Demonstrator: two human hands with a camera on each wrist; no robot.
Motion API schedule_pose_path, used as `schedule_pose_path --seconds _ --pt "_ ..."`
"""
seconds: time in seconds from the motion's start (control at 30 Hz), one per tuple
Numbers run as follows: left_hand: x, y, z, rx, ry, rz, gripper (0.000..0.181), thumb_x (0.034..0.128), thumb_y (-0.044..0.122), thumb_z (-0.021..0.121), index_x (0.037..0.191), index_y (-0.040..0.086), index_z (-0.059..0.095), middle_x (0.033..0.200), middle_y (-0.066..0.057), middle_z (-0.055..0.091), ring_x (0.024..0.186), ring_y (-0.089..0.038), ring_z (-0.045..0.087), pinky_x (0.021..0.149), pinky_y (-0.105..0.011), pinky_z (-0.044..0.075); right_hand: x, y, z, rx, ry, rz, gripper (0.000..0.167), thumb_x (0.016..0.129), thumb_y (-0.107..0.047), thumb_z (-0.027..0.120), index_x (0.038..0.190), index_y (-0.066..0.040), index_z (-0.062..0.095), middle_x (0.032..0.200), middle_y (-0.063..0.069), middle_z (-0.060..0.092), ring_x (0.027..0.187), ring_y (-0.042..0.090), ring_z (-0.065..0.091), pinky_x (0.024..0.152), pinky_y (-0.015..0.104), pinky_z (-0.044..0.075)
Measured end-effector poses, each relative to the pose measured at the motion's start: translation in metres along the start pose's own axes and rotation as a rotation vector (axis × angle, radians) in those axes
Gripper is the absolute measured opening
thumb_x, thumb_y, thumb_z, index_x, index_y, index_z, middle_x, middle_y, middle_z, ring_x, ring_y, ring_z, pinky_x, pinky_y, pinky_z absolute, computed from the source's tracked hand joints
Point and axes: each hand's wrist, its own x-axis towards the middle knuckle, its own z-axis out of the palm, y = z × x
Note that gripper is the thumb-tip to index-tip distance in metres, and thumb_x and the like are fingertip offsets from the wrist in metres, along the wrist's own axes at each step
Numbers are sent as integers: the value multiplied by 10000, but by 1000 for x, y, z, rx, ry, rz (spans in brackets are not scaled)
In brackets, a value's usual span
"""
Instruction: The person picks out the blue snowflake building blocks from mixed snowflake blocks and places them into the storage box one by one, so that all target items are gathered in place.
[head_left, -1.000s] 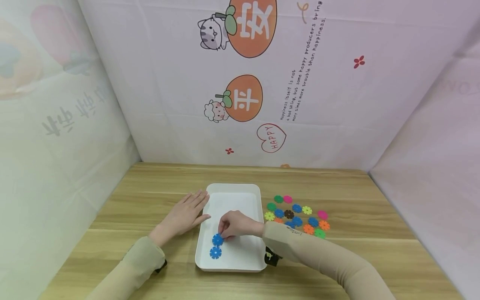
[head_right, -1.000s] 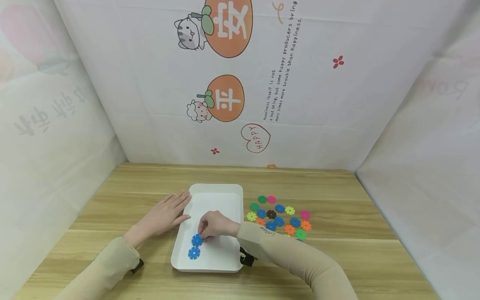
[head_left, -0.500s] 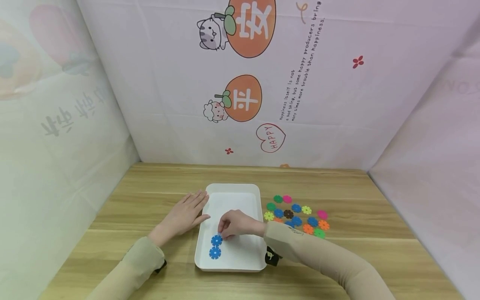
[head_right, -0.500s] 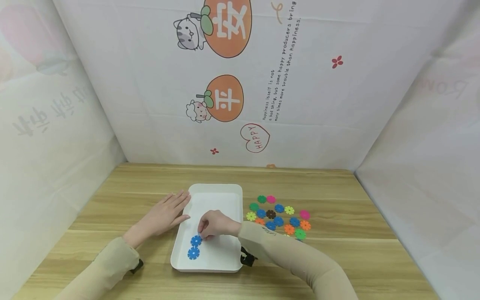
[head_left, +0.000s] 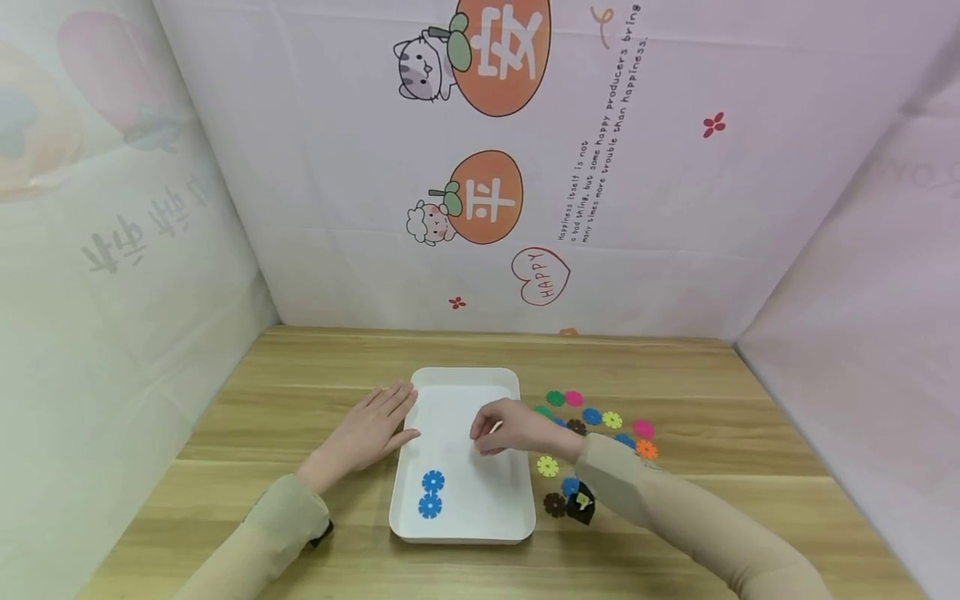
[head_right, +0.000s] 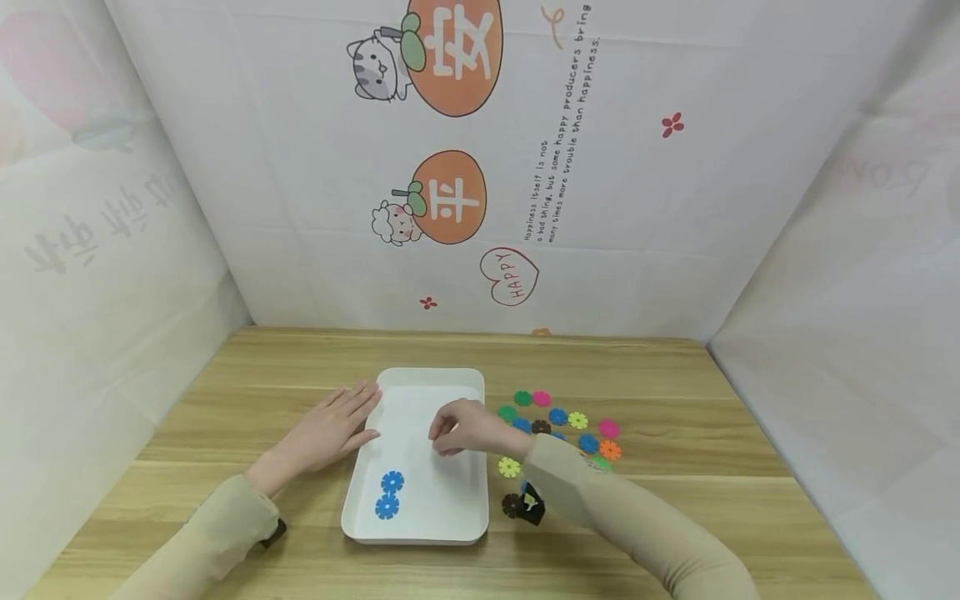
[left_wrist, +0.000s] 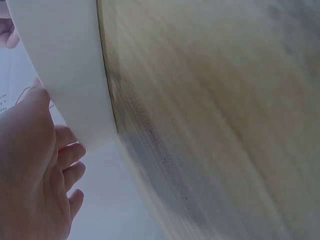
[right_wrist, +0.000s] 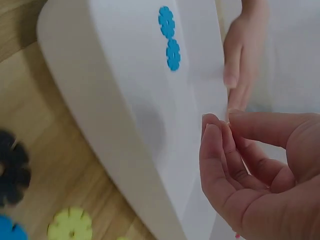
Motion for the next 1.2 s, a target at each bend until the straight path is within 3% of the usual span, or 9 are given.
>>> schedule_pose_path --seconds 0.2,0.47,0.67,0.83,1.07,1.2 --pt "-1 -1 -1 -2 -1 4 680 1022 478 468 1515 18 380 1592 -158 365 1490 -336 339 1225 -512 295 -20 16 -28 32 54 -3 116 917 -79 678 984 15 668 927 132 686 840 258 715 790 407 622" --pt "0 -1 -3 -7 5 6 679 1023 475 469 1514 14 379 1590 -164 368 1488 -340 342 1223 -515 298 -42 38 -68 40 128 -41 234 938 -98 635 1084 85 626 980 188 660 836 202 638 783 387 587" --pt "0 -1 0 0 4 9 682 1026 480 459 1518 16 373 1592 -162 364 1489 -335 341 1222 -514 302 -47 63 -88 27 213 34 237 915 -103 661 1078 64 622 991 203 658 829 227 621 761 379 568" --pt "0 0 2 4 10 10 678 1025 475 464 1516 15 377 1591 -159 368 1486 -334 346 1219 -512 309 -51 82 -95 -27 261 88 235 916 -100 669 1079 62 623 1027 219 663 873 248 624 780 388 563" --pt "0 0 1 6 10 7 678 1026 476 462 1517 17 375 1592 -157 368 1486 -334 347 1217 -510 312 -53 105 -103 -236 315 52 185 889 -40 696 1012 81 631 967 212 673 853 214 622 724 318 546" --pt "-1 0 0 10 8 7 679 1027 481 456 1519 20 373 1593 -153 366 1487 -332 347 1215 -514 314 -54 117 -107 -279 309 38 193 848 3 715 1000 76 621 967 210 666 879 233 627 784 384 572"
